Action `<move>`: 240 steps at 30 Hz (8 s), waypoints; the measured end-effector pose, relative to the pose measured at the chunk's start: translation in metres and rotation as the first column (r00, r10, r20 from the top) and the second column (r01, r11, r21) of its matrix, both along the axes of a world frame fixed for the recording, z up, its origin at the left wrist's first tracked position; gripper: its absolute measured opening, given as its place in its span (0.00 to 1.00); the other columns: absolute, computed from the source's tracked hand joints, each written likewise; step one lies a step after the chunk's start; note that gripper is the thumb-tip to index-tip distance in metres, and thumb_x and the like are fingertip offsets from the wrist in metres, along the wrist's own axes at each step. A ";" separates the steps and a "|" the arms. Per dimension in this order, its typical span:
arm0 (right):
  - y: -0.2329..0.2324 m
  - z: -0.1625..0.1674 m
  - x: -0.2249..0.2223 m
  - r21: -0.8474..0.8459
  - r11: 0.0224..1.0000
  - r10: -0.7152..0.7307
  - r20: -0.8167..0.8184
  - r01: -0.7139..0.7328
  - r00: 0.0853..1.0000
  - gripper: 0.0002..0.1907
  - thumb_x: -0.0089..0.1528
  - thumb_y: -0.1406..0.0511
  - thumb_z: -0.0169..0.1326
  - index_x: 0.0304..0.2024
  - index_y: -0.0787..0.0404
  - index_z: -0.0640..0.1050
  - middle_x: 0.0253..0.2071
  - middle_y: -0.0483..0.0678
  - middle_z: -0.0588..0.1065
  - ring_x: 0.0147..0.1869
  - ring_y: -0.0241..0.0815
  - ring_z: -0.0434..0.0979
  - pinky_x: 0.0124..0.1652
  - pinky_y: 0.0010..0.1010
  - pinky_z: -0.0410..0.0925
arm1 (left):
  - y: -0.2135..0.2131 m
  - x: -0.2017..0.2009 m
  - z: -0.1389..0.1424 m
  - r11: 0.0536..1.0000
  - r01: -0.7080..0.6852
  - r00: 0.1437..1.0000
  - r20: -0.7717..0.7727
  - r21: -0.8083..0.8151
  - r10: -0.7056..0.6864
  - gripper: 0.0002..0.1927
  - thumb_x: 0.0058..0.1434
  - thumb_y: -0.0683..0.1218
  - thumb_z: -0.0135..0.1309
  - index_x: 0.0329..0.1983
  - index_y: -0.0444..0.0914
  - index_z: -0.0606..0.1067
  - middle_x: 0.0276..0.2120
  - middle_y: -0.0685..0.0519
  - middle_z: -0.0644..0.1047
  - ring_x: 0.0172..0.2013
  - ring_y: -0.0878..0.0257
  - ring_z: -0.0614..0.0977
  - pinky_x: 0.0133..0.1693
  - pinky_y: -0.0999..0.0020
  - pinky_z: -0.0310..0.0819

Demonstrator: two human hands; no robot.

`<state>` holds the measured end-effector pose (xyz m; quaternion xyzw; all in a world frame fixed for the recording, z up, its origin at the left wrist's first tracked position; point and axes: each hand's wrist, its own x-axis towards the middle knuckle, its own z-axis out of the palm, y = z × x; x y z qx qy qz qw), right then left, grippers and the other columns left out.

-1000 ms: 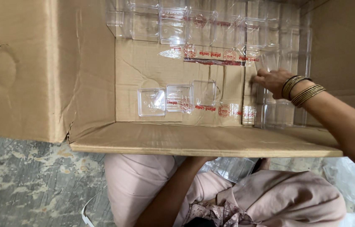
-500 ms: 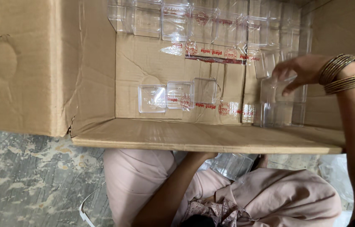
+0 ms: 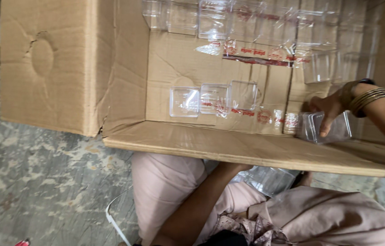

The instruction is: The person sits on the floor and wraps clear plastic containers in white plastic bags one at a time, then places the wrapped containers into an open cardboard box in front of them. Another person nearby handles plastic bags in a separate box.

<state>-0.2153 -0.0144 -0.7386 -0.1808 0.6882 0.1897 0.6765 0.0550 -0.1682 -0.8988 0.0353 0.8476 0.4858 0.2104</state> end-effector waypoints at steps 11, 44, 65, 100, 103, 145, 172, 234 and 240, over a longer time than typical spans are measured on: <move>-0.030 0.091 -0.002 -0.261 0.963 -0.170 -0.380 0.071 0.909 0.63 0.41 0.45 0.74 0.72 0.46 0.55 0.69 0.53 0.64 0.74 0.55 0.64 0.68 0.54 0.63 | -0.012 -0.024 0.012 0.970 0.101 0.994 -0.022 -0.221 -0.109 0.27 0.62 0.52 0.50 0.63 0.40 0.68 0.64 0.40 0.68 0.64 0.42 0.67 0.63 0.48 0.56; 0.035 0.159 0.067 -0.522 0.843 -0.347 -0.709 -0.127 0.615 0.20 0.68 0.49 0.49 0.50 0.52 0.83 0.38 0.47 0.85 0.40 0.42 0.88 0.48 0.39 0.78 | -0.021 -0.034 0.051 0.840 0.542 0.831 0.152 -0.006 -0.535 0.38 0.55 0.36 0.50 0.66 0.63 0.68 0.71 0.53 0.61 0.68 0.53 0.63 0.66 0.56 0.56; -0.008 0.163 0.075 -0.939 0.339 -0.781 -0.315 -0.056 0.540 0.42 0.62 0.50 0.69 0.69 0.63 0.67 0.60 0.56 0.70 0.63 0.51 0.74 0.61 0.41 0.72 | -0.025 -0.029 0.038 0.971 0.166 0.986 0.046 -0.173 -0.161 0.19 0.60 0.45 0.48 0.55 0.39 0.73 0.54 0.40 0.76 0.56 0.43 0.75 0.58 0.48 0.67; -0.138 -0.020 0.064 -0.448 0.652 0.125 -0.732 -0.612 0.670 0.49 0.46 0.38 0.68 0.54 0.63 0.67 0.54 0.56 0.67 0.58 0.54 0.72 0.52 0.45 0.71 | -0.013 -0.008 -0.016 0.996 -0.068 0.977 -0.197 0.055 0.078 0.26 0.63 0.53 0.48 0.64 0.43 0.67 0.63 0.42 0.70 0.64 0.45 0.68 0.66 0.48 0.58; -0.122 -0.039 0.075 -0.375 0.638 0.148 -0.798 -0.673 0.585 0.40 0.48 0.52 0.66 0.56 0.62 0.67 0.57 0.55 0.67 0.58 0.52 0.73 0.51 0.44 0.73 | 0.000 0.001 -0.039 0.969 -0.128 0.969 -0.182 0.210 0.167 0.28 0.65 0.55 0.48 0.66 0.42 0.65 0.65 0.43 0.68 0.65 0.46 0.67 0.67 0.50 0.56; -0.035 0.227 0.271 -0.963 -0.046 -0.941 -0.047 -0.267 0.334 0.34 0.52 0.66 0.65 0.59 0.58 0.66 0.60 0.49 0.62 0.55 0.44 0.74 0.44 0.33 0.74 | -0.088 0.002 0.124 0.914 0.375 0.927 -0.078 0.156 -0.367 0.20 0.53 0.41 0.46 0.49 0.34 0.75 0.46 0.38 0.80 0.48 0.45 0.81 0.49 0.55 0.74; 0.002 0.119 0.466 -0.921 -0.382 -0.877 0.335 -0.077 0.343 0.30 0.55 0.70 0.65 0.54 0.64 0.64 0.66 0.58 0.70 0.61 0.44 0.78 0.53 0.32 0.74 | -0.061 0.184 0.217 0.533 -0.058 0.998 0.047 0.844 0.034 0.55 0.44 0.74 0.68 0.62 0.31 0.69 0.20 0.66 0.62 0.22 0.77 0.62 0.28 0.81 0.53; 0.002 0.157 0.428 -0.991 -0.119 -0.911 0.087 -0.054 0.402 0.50 0.47 0.58 0.73 0.69 0.55 0.65 0.58 0.53 0.72 0.60 0.49 0.78 0.56 0.40 0.73 | -0.041 0.162 0.233 0.633 -0.101 0.980 -0.032 0.768 0.195 0.50 0.48 0.73 0.66 0.60 0.32 0.70 0.54 0.49 0.73 0.54 0.62 0.77 0.56 0.65 0.72; 0.004 0.156 0.428 -0.991 -0.125 -0.915 0.102 -0.035 0.391 0.50 0.47 0.58 0.73 0.69 0.54 0.66 0.57 0.52 0.73 0.60 0.48 0.79 0.56 0.38 0.75 | -0.039 0.161 0.236 0.681 -0.081 0.973 -0.090 0.728 0.212 0.50 0.48 0.75 0.65 0.59 0.33 0.72 0.53 0.50 0.75 0.54 0.62 0.77 0.55 0.66 0.72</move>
